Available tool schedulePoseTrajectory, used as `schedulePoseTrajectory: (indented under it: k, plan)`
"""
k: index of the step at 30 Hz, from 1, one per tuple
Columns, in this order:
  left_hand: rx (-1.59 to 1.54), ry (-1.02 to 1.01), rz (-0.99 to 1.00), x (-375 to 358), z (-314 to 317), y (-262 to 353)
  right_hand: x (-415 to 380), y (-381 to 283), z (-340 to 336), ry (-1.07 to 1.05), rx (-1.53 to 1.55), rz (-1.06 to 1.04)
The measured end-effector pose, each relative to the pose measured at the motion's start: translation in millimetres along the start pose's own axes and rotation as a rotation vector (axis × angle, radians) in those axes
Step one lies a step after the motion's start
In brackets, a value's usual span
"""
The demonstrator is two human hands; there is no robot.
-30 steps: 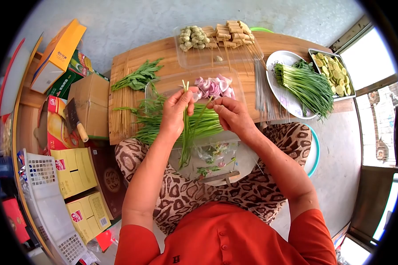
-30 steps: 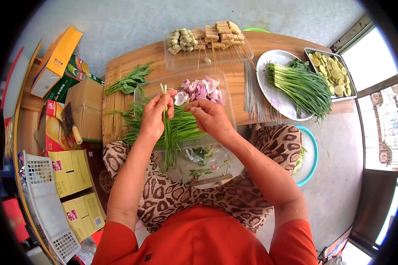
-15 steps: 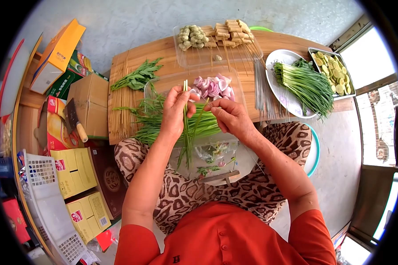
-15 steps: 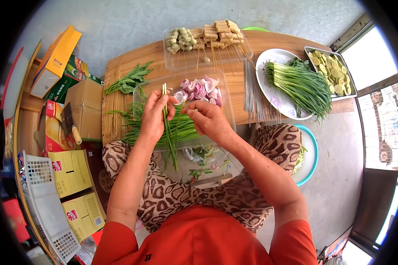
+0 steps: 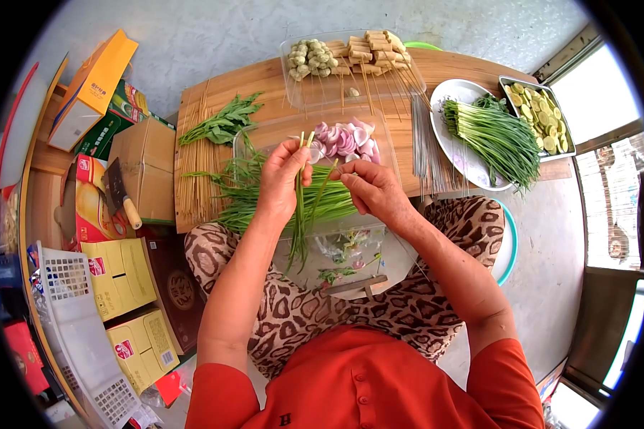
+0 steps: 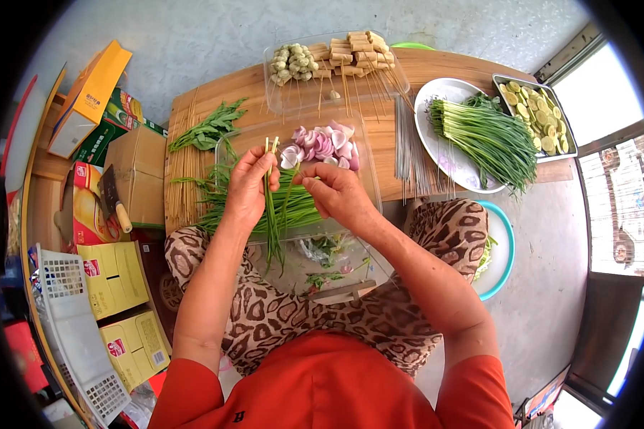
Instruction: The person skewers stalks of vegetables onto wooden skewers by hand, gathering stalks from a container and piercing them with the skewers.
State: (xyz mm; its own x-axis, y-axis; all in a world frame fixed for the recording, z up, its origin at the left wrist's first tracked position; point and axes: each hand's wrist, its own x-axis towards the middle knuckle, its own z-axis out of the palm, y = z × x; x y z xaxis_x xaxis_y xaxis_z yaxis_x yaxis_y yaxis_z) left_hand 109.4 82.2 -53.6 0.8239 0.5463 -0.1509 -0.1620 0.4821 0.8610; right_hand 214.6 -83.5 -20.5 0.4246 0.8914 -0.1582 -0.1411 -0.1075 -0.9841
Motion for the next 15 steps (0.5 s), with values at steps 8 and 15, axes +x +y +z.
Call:
schedulePoseTrajectory:
  k: [8,15]
  plan:
    - [0.032,0.017,0.021,-1.1,2.1,0.8,-0.4,-1.1,0.0,0.001,0.003,0.015]
    - [0.064,0.017,0.049,-1.0,3.1,0.0,-0.2,-0.7,-0.2,0.008,-0.007,0.003]
